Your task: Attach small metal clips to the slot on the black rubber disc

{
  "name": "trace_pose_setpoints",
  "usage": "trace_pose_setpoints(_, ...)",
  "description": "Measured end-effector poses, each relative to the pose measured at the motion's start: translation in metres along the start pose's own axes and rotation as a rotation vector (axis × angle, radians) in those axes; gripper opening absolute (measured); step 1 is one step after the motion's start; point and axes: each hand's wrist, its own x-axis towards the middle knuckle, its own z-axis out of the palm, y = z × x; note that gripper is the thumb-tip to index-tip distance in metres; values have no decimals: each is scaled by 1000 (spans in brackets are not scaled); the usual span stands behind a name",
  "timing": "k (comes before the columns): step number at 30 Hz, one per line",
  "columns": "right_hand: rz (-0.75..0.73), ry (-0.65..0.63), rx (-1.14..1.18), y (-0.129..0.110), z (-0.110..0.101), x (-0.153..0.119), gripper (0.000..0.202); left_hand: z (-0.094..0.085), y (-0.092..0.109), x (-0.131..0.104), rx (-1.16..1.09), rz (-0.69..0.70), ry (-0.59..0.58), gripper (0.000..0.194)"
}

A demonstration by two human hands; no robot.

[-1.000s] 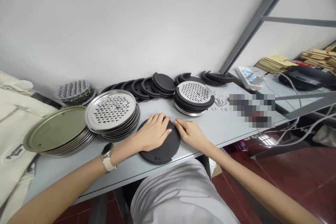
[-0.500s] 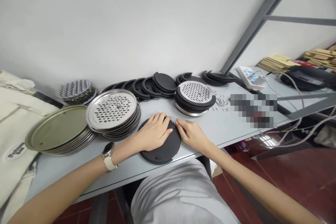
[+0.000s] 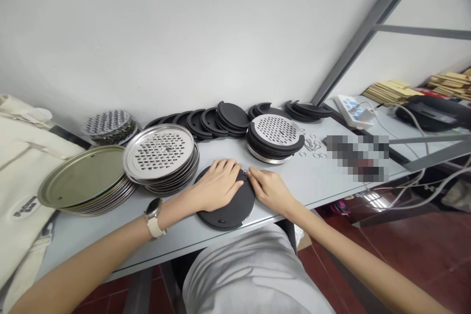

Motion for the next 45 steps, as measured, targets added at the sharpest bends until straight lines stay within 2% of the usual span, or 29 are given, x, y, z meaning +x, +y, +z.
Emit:
trace_pose_setpoints(13,63,15,60,-2,3,1,27,1,1,0,0,4,3,35)
trace_pose_setpoints(26,33,-25,25,1,1,2,28,1,0,0,-14,1,10,34)
trace_pose_setpoints(45,12,-12,10,-1,1,0,29,3,0,-1,-15,5,19,35)
